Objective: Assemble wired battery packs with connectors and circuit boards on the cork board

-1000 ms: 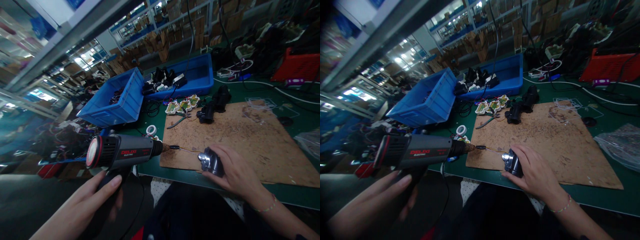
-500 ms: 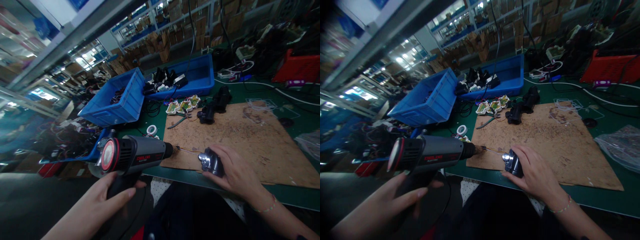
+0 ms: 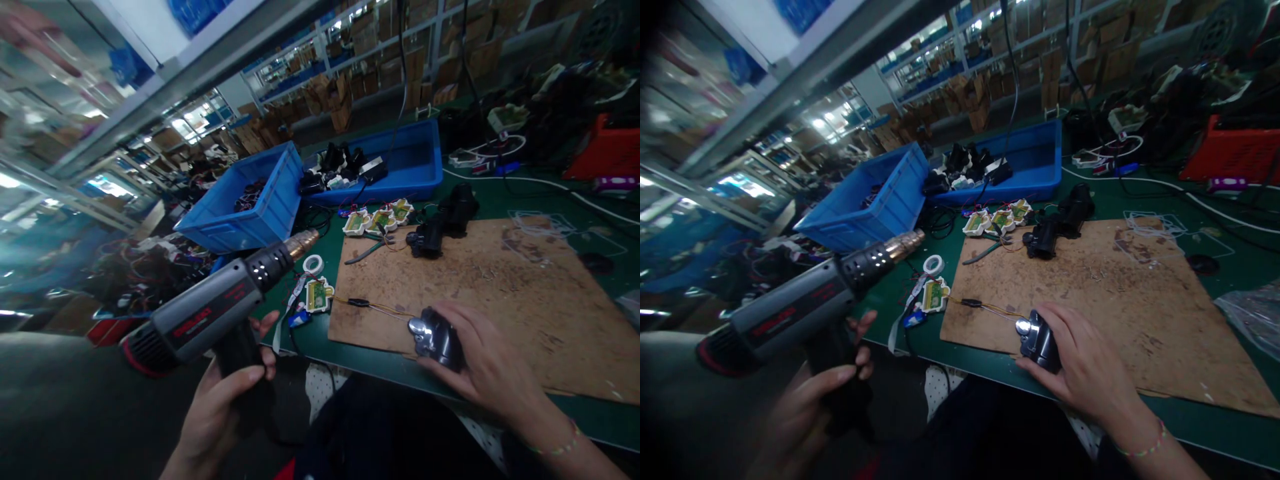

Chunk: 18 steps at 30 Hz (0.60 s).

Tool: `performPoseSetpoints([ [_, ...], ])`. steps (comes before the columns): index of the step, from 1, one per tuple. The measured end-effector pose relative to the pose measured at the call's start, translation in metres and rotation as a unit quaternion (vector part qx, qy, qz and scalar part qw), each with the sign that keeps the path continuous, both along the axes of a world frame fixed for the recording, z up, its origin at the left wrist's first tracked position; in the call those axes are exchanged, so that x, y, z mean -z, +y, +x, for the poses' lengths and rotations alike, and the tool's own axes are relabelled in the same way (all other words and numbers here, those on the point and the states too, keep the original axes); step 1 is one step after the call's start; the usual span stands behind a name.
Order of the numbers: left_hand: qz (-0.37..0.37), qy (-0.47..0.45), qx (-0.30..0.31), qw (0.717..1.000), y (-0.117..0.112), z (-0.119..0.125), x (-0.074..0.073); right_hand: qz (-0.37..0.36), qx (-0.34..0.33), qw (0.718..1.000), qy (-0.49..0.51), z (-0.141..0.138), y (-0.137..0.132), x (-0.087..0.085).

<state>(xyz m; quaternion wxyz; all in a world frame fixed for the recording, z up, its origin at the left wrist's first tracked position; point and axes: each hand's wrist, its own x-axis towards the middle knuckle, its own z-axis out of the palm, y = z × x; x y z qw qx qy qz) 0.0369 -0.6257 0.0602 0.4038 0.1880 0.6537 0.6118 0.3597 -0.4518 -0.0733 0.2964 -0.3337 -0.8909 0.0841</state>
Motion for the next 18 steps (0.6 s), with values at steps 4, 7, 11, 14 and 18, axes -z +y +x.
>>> performPoseSetpoints([
  [4, 0.13, -0.166, -0.057, 0.976, 0.011, -0.042, 0.033, -0.003, 0.001, 1.0, 0.005, 0.0, 0.0, 0.003],
  [7, 0.112, -0.284, -0.065, 0.95, 0.026, -0.077, 0.058, 0.007, 0.002, 1.0, 0.003, 0.0, 0.001, 0.006],
  [11, 0.065, -0.286, -0.077, 0.953, 0.051, -0.106, 0.08, 0.022, 0.0, 1.0, -0.004, 0.0, 0.002, 0.009],
  [14, 0.021, -0.222, -0.054, 0.973, 0.067, -0.121, 0.085, 0.033, -0.001, 0.999, -0.007, 0.0, 0.002, 0.01],
  [18, -0.059, -0.145, -0.043, 0.987, 0.072, -0.144, 0.08, 0.045, 0.005, 0.999, -0.012, 0.0, 0.002, 0.01],
])
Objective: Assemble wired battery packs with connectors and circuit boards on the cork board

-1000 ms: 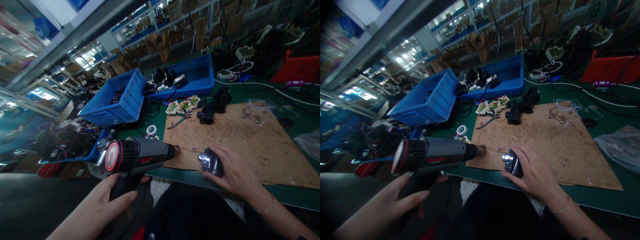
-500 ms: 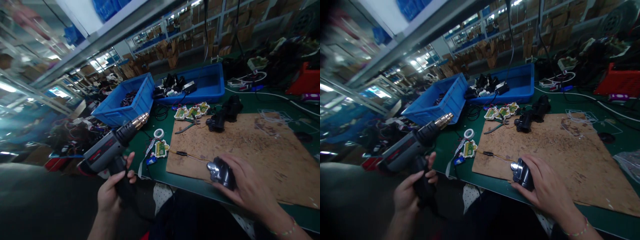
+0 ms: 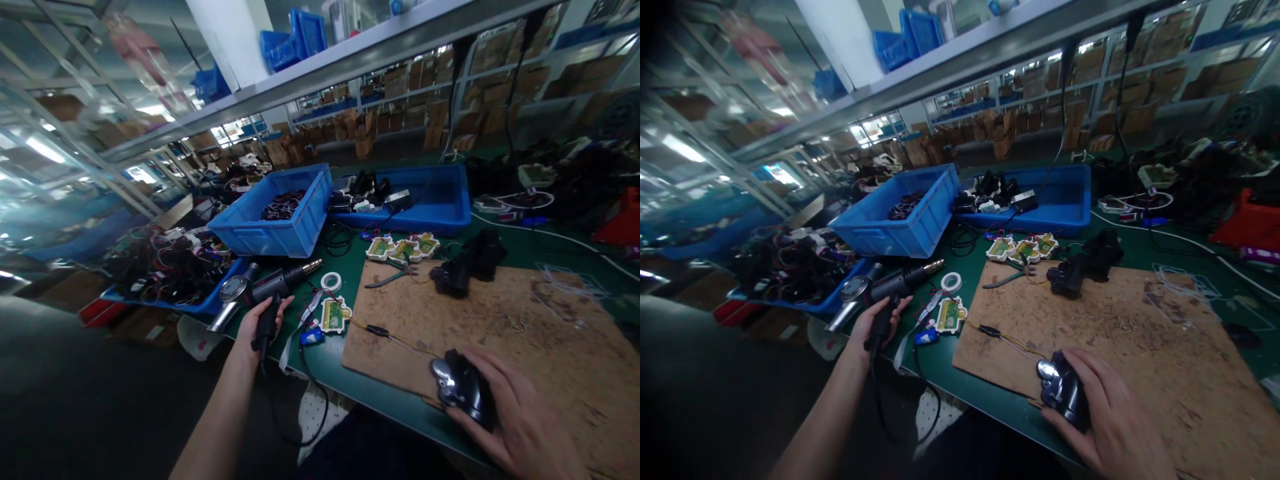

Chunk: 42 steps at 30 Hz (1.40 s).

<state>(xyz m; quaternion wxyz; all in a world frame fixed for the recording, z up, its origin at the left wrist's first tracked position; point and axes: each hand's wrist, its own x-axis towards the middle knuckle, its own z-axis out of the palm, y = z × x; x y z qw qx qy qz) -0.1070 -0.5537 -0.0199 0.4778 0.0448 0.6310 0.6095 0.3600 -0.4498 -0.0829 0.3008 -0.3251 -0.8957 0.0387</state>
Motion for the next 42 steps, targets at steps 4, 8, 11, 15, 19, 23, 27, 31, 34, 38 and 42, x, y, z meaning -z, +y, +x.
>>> performPoseSetpoints([
  [4, -0.102, 0.148, -0.005, 0.984, -0.011, -0.01, -0.014, -0.002, -0.004, 1.0, -0.011, 0.001, 0.0, 0.0],
  [8, -0.129, 0.617, 0.039, 0.775, -0.006, 0.027, -0.024, -0.01, -0.006, 1.0, -0.019, 0.002, -0.001, 0.003],
  [11, -0.005, 0.672, 0.192, 0.715, 0.028, 0.082, -0.02, -0.013, -0.005, 1.0, -0.017, 0.003, -0.001, 0.003],
  [15, 0.054, 0.686, 0.327, 0.648, 0.098, 0.15, -0.008, -0.019, -0.013, 1.0, -0.015, 0.003, -0.002, -0.001],
  [19, 0.011, 0.7, 0.356, 0.619, 0.156, 0.177, 0.0, -0.023, -0.004, 1.0, -0.016, 0.002, -0.003, -0.004],
  [23, -0.033, 0.691, 0.39, 0.608, 0.18, 0.166, 0.003, -0.036, 0.003, 0.999, -0.014, 0.001, -0.005, -0.005],
  [27, -0.047, 0.679, 0.416, 0.603, 0.17, 0.142, -0.001, -0.04, 0.008, 0.999, -0.005, 0.001, -0.005, -0.006],
  [31, -0.024, 0.651, 0.424, 0.629, 0.14, 0.123, -0.009, -0.042, 0.006, 0.999, -0.001, 0.002, -0.004, -0.006],
  [34, 0.0, 0.637, 0.39, 0.665, 0.115, 0.115, -0.012, -0.044, 0.007, 0.999, -0.003, 0.003, -0.004, -0.007],
  [38, 0.165, 0.352, 0.21, 0.897, 0.082, 0.118, -0.012, -0.046, 0.005, 0.999, -0.011, 0.003, -0.004, -0.007],
  [42, 0.351, -0.044, 0.071, 0.933, 0.054, 0.133, -0.021, -0.051, 0.002, 0.999, -0.01, 0.002, -0.003, -0.008],
])
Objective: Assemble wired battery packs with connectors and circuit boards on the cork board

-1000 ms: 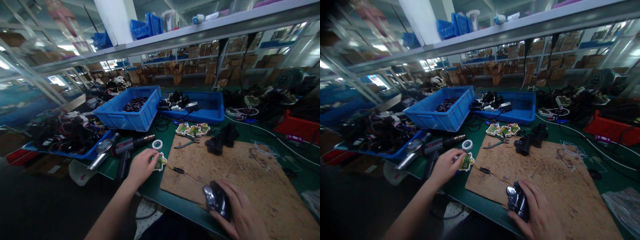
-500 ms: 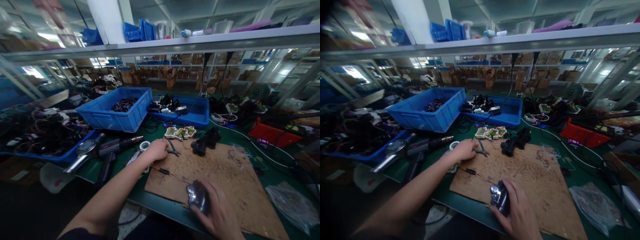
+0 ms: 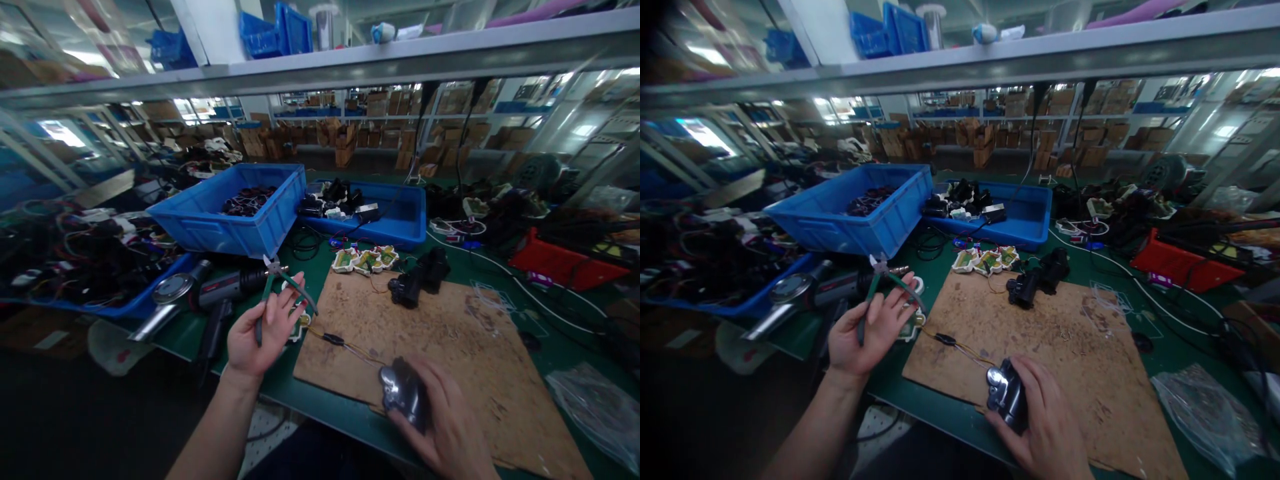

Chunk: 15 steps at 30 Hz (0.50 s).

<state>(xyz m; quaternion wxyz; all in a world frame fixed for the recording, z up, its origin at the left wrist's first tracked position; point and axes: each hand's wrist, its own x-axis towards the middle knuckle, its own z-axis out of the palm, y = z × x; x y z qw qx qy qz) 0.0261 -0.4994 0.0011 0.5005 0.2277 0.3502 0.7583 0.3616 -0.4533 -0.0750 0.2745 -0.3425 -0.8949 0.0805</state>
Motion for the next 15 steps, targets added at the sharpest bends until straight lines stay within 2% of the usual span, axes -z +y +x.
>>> performPoseSetpoints([
  [2, 0.025, -0.032, 0.011, 0.999, -0.01, 0.005, -0.005, -0.003, -0.006, 1.0, 0.005, -0.001, 0.0, -0.001],
  [4, 0.021, -0.01, 0.014, 1.0, -0.018, 0.006, -0.007, -0.005, -0.01, 1.0, 0.01, -0.002, 0.0, -0.002],
  [6, -0.017, 0.071, 0.009, 0.997, -0.029, 0.005, -0.005, -0.006, -0.012, 1.0, 0.011, -0.003, 0.001, -0.002],
  [7, -0.051, 0.147, 0.0, 0.988, -0.035, 0.005, -0.003, -0.005, -0.013, 1.0, 0.013, -0.004, 0.001, -0.002],
  [8, -0.092, 0.242, -0.012, 0.966, -0.041, 0.006, -0.001, -0.005, -0.014, 1.0, 0.013, -0.004, 0.001, -0.002],
  [9, -0.134, 0.344, -0.027, 0.929, -0.048, 0.008, 0.001, -0.004, -0.015, 1.0, 0.013, -0.004, 0.001, -0.002],
  [11, -0.198, 0.509, -0.045, 0.836, -0.061, 0.017, 0.007, -0.005, -0.016, 1.0, 0.012, -0.004, 0.001, -0.002],
  [12, -0.215, 0.556, -0.044, 0.802, -0.066, 0.023, 0.011, -0.006, -0.016, 1.0, 0.012, -0.004, 0.001, -0.001],
  [13, -0.226, 0.575, -0.041, 0.785, -0.07, 0.029, 0.014, -0.007, -0.016, 1.0, 0.012, -0.004, 0.001, -0.001],
  [15, -0.236, 0.56, -0.035, 0.794, -0.076, 0.04, 0.022, -0.005, -0.017, 1.0, 0.013, -0.004, 0.001, -0.002],
])
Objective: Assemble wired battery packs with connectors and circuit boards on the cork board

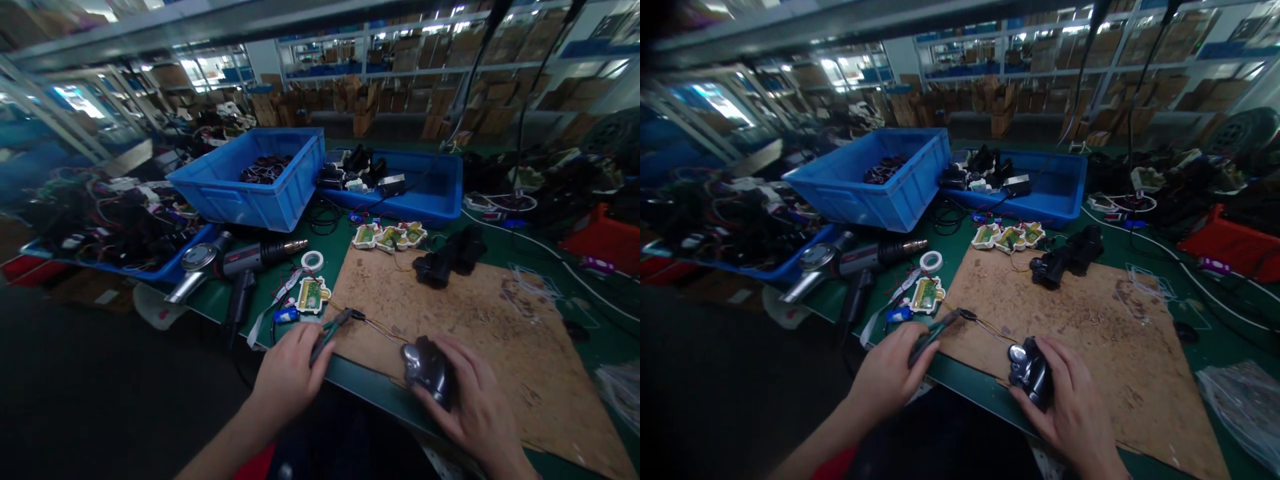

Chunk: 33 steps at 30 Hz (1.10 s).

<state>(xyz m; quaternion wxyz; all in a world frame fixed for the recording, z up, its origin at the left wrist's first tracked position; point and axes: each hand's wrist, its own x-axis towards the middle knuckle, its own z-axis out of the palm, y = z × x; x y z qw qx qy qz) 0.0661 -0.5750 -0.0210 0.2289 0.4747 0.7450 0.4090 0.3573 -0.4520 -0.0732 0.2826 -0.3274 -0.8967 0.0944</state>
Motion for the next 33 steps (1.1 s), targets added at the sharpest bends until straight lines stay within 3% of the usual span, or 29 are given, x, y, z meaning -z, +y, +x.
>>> performPoseSetpoints([
  [3, 0.007, -0.034, -0.021, 0.999, -0.001, 0.01, 0.008, 0.006, -0.004, 1.0, 0.002, -0.001, 0.001, -0.002],
  [11, -0.046, 0.126, -0.015, 0.991, 0.008, 0.014, 0.009, 0.004, -0.007, 1.0, 0.008, -0.002, 0.0, -0.003],
  [20, -0.076, 0.197, -0.023, 0.977, 0.013, 0.024, 0.006, 0.02, -0.01, 1.0, -0.001, -0.003, 0.002, -0.006],
  [24, -0.076, 0.178, -0.026, 0.981, 0.016, 0.028, 0.004, 0.02, -0.008, 1.0, -0.006, -0.003, 0.003, -0.005],
  [26, -0.136, 0.23, -0.005, 0.964, 0.018, 0.031, 0.003, 0.028, -0.012, 1.0, -0.001, -0.003, 0.004, -0.005],
  [29, -0.26, 0.381, 0.06, 0.885, 0.019, 0.035, 0.002, 0.041, -0.019, 0.999, 0.011, -0.003, 0.005, -0.005],
  [31, -0.285, 0.438, 0.087, 0.848, 0.019, 0.036, 0.0, 0.041, -0.018, 0.999, 0.014, -0.004, 0.005, -0.005],
  [33, -0.282, 0.457, 0.099, 0.838, 0.017, 0.036, -0.002, 0.036, -0.014, 0.999, 0.016, -0.004, 0.004, -0.005],
])
